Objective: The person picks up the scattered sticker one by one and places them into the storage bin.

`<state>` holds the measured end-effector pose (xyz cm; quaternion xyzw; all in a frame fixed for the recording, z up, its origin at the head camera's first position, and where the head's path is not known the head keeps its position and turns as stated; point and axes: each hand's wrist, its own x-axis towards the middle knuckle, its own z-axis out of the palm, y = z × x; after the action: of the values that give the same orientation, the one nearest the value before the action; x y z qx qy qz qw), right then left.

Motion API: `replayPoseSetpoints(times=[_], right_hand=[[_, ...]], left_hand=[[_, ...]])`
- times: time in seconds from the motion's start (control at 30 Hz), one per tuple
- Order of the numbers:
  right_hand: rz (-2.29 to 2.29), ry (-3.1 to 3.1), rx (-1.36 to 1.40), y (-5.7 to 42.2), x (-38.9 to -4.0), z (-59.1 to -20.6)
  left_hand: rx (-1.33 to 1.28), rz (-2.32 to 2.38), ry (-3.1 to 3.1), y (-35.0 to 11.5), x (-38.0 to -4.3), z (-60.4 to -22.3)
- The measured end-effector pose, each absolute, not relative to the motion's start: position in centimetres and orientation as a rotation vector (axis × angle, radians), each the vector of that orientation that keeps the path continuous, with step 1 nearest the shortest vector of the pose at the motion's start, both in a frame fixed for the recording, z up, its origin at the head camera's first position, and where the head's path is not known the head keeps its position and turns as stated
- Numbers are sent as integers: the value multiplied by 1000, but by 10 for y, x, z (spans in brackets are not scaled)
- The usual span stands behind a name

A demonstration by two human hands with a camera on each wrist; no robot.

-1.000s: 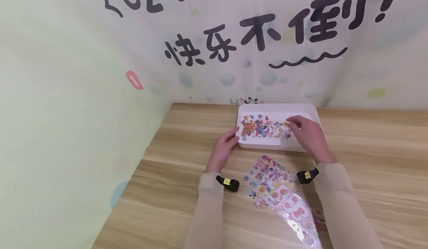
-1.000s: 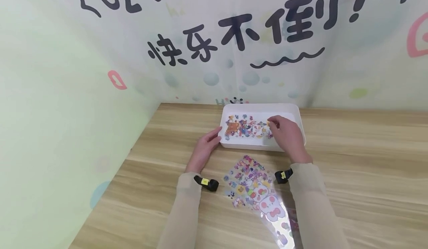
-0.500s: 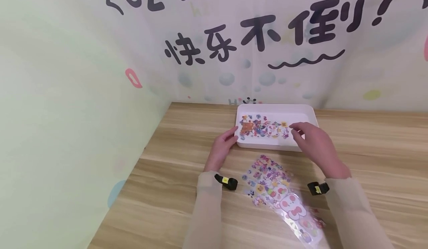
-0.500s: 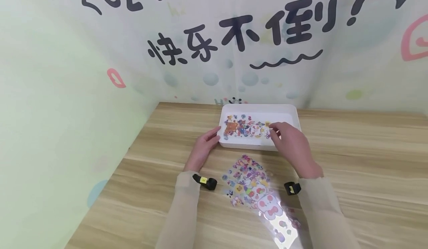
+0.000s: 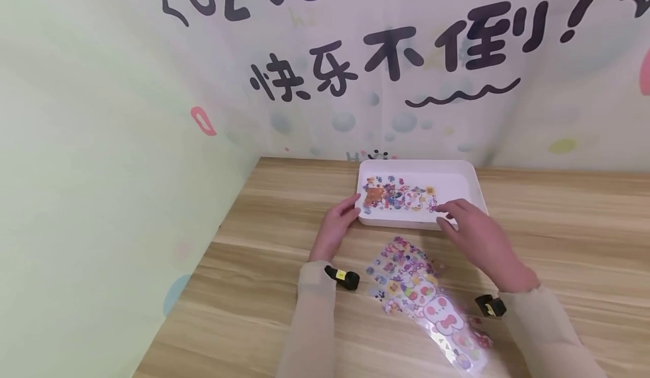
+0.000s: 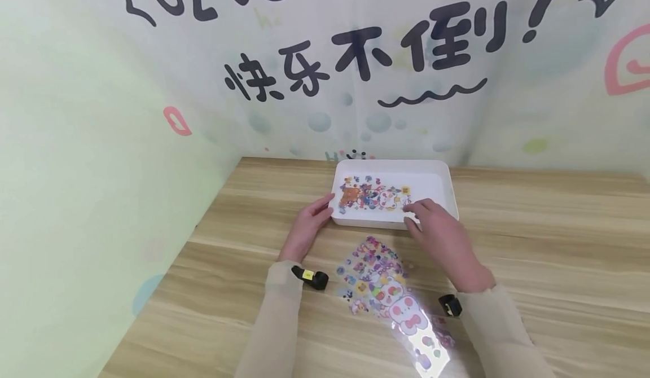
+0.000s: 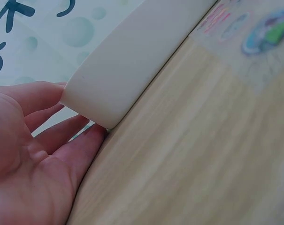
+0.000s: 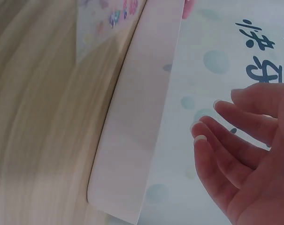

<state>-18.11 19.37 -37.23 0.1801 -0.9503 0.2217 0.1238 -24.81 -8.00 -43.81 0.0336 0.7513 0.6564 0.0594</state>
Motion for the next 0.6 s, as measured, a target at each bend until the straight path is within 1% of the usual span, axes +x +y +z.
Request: replayPoseSetpoints(times=[0.17, 0.3, 0.4, 0.6], right_hand=[[622, -2783, 607, 187, -179, -375], [625, -2825, 600, 182, -178, -378], [616, -2878, 589, 178, -176, -381], [583, -2985, 679, 165, -174, -388]], left_hand=[[102, 1957, 2262, -82, -242, -422], [100, 1949, 2271, -82, -237, -415], [95, 1965, 2253, -82, -239, -418], [95, 1974, 2262, -82, -248, -438]])
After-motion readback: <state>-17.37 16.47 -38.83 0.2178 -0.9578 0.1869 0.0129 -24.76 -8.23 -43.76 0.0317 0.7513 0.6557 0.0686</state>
